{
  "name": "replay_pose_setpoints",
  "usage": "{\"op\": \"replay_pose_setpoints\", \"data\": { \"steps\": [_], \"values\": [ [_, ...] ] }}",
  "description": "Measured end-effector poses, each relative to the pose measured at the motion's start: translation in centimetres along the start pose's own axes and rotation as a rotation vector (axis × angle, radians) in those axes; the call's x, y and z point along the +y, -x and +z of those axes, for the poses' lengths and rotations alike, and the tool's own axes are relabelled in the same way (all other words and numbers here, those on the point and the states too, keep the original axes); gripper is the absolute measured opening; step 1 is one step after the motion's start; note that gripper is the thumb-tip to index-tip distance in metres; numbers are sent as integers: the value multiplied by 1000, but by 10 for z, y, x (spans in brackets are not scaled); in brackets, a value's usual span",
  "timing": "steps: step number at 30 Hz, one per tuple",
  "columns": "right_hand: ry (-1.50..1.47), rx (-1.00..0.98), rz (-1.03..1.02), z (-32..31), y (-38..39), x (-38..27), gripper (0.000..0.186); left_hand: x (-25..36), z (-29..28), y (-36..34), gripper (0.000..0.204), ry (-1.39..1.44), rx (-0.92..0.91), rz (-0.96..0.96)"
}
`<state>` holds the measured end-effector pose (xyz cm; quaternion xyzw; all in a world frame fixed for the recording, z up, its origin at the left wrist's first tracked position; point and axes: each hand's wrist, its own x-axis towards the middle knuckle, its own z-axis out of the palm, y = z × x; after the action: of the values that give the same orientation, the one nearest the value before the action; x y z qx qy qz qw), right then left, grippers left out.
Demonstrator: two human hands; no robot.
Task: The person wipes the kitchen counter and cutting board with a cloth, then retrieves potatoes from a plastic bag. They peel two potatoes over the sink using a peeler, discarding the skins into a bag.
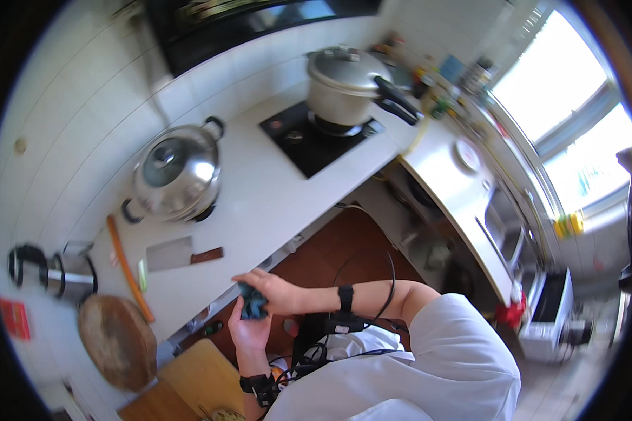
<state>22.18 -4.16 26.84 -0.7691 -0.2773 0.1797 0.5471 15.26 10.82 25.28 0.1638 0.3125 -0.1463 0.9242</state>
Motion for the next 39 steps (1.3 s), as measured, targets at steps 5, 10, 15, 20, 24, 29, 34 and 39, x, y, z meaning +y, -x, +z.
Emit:
{"op": "replay_pose_setpoints", "data": {
  "steps": [5, 10, 15, 20, 24, 29, 34, 39],
  "values": [
    [51, 362, 452, -75, 73, 33, 39, -36, 14, -20, 56, -182, -350, -298],
    [83, 927, 816, -183, 199, 87, 24, -33, -4, -16, 49, -559, -198, -108],
    [324, 1287, 1055, -323, 343, 170, 22, -19, -71, 14, 45, -583, 149, 95],
    [766, 1389, 1312, -461, 416, 246, 27, -68, -110, 77, 42, -425, 590, 418],
    [1267, 1428, 993, -494, 445, 287, 16, -134, -92, 110, 35, -336, 721, 425],
    [1164, 574, 1262, -477, 446, 314, 21, -176, -51, 124, 39, -448, 642, 410],
    [1135, 456, 1385, -478, 424, 308, 29, -201, -35, 143, 38, -451, 701, 479],
    [1331, 629, 908, -468, 398, 295, 27, -231, -50, 173, 29, -440, 749, 541]
  ]
}}
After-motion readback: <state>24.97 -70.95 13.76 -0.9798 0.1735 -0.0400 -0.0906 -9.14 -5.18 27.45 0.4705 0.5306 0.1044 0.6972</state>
